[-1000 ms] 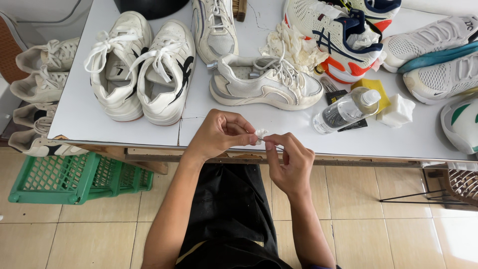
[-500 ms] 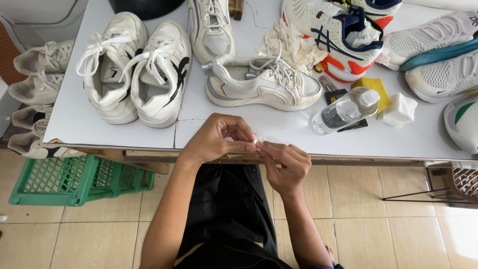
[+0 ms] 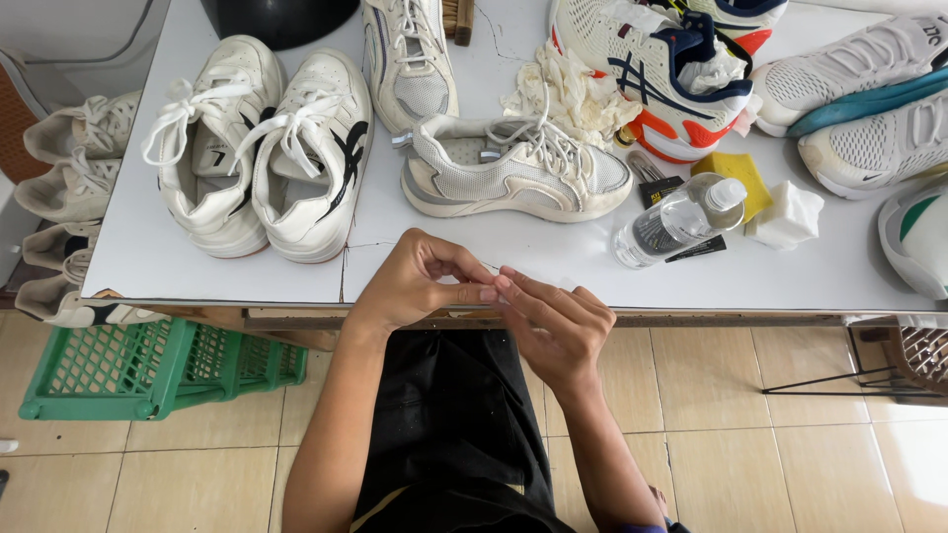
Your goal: The person cleans the sole of a white sneaker using a cotton swab. They dip the swab into a bottle of clear liquid and scrub the textured bottom of the shoe, focusing on the grooves and patterns.
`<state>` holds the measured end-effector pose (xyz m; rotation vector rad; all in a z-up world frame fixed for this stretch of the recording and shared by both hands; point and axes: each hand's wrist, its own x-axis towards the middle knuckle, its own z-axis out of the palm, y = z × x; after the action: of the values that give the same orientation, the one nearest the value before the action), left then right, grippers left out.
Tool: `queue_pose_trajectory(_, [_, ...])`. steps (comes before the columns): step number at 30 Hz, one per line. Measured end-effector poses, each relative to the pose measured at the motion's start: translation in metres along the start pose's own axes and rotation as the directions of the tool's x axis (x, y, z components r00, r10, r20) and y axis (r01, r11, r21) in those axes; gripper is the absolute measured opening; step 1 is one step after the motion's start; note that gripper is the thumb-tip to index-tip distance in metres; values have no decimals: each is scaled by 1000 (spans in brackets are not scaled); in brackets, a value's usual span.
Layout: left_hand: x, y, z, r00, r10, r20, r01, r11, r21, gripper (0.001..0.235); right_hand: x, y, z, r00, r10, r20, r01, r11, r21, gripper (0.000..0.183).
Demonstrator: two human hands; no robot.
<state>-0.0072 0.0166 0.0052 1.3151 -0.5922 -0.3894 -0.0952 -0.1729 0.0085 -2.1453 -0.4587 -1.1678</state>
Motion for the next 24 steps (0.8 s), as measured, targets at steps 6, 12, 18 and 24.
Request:
queue_pose_trajectory(6, [3, -12, -3, 999, 37, 10, -37, 999, 5, 25, -5, -2, -2, 995, 99, -7, -97, 989, 109, 16])
queue_pose_trajectory(12, [2, -7, -1, 998, 61, -12, -61, 998, 11, 24, -4, -3, -1, 989, 148, -11, -144, 976, 165, 12])
queue_pose_trajectory(18, [0, -10, -3, 999, -9, -41, 8, 1000, -15, 48, 2, -4, 0, 992, 124, 6, -123, 977, 176, 12])
queue_pose_trajectory(24, [0, -16, -8, 999, -29, -35, 27, 998, -65, 50, 15, -2, -5, 987, 102, 124, -121, 981, 153, 20])
